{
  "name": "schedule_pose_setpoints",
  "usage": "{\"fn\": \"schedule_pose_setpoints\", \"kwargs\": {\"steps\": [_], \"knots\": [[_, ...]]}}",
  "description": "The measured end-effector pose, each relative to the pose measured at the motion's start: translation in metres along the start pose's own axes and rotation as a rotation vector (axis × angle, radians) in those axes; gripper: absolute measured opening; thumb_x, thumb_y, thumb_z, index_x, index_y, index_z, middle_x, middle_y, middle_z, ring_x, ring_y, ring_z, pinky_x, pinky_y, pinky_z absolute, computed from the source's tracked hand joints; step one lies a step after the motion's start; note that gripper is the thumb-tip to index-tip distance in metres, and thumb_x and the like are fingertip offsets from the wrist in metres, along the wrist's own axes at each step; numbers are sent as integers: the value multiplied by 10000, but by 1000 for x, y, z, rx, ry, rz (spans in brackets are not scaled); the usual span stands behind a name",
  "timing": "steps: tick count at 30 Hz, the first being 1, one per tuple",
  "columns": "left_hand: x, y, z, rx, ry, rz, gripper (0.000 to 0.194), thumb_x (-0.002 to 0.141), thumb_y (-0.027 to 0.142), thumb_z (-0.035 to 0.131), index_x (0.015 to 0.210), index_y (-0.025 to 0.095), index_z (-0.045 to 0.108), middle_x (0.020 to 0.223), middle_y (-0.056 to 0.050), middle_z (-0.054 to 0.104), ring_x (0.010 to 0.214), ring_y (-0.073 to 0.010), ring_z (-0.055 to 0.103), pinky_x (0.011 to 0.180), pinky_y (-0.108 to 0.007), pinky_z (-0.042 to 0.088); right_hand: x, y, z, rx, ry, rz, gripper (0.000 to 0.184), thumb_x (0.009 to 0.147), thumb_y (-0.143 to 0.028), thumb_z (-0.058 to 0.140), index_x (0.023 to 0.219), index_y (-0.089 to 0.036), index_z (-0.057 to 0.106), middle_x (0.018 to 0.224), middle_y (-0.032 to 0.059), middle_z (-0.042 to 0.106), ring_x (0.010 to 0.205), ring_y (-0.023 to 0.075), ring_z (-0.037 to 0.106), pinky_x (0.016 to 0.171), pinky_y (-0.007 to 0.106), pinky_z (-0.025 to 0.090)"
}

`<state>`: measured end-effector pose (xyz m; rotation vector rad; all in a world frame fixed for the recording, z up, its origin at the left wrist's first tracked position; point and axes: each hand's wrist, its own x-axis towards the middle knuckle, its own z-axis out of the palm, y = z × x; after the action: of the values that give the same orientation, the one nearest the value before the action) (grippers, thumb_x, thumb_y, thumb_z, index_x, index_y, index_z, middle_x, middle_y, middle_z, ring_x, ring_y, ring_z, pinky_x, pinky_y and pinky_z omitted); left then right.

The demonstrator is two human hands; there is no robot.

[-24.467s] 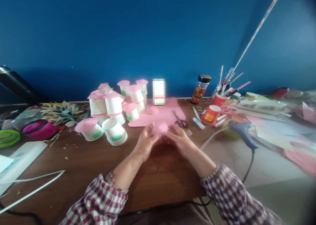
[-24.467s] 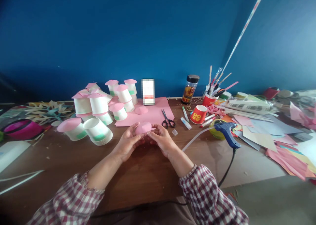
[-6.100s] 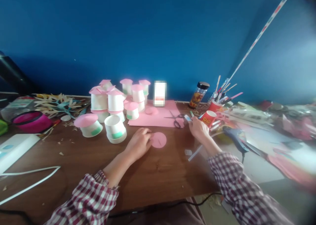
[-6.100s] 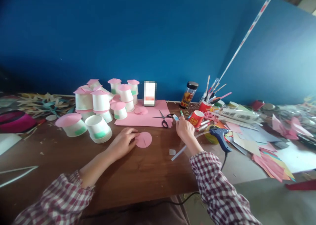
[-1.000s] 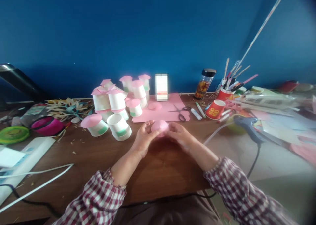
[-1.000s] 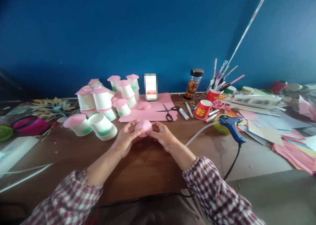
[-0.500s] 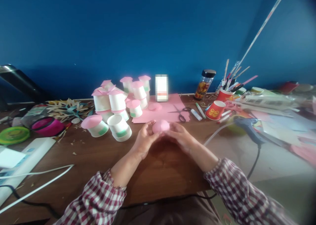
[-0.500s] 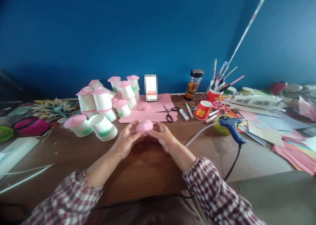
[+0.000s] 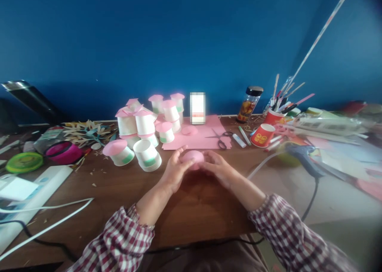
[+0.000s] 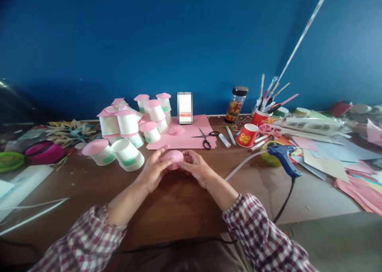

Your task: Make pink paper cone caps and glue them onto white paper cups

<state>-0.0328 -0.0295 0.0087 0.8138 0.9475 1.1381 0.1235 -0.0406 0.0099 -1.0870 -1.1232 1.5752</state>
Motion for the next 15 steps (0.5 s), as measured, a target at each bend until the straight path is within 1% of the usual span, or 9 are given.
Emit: {"fn": "schedule_pose_setpoints", "kwargs": {"steps": [3,6,8,10,13,15], "knots": [[-2,2,1,-29,-3,-9,728,607,213,781,1261,191,462,1078,-88,622,876,-193,637,728,-303,556,2,0,-2,61,-18,-5,388,642,-333,745,941,-201,537,783,-9,628,607,94,544,517,207,369],[-3,2,2,6,-38,-23,727,617,233,778,1266,211,451,1055,-76,633,859,-185,640,706,-289,555,4,1,-3,119,17,-8,398,625,-344,756,925,-207,533,785,-10,624,628,108,557,548,222,396],[-3,0,2,26,-51,-2,727,608,224,785,1255,209,453,1050,-77,639,850,-181,641,710,-283,551,5,2,-3,136,33,-4,416,610,-340,767,928,-209,533,795,-5,625,663,122,572,571,231,412],[-1,-2,0,37,-52,28,734,598,211,791,1248,197,451,1063,-85,637,839,-177,641,717,-284,548,5,4,-2,139,21,-4,418,611,-338,767,934,-209,535,793,-3,621,680,129,576,580,233,417],[1,-4,-2,47,-74,36,760,610,224,785,1278,209,421,1066,-85,636,847,-178,639,712,-287,546,6,4,-3,136,23,-28,388,624,-330,758,918,-209,536,748,-17,603,633,111,551,561,224,407],[1,-5,-3,53,-95,23,771,634,256,769,1304,228,387,1040,-79,642,861,-182,638,709,-294,546,7,2,-7,113,81,-47,362,623,-323,753,892,-207,540,693,-34,578,586,95,519,528,210,388]]}}
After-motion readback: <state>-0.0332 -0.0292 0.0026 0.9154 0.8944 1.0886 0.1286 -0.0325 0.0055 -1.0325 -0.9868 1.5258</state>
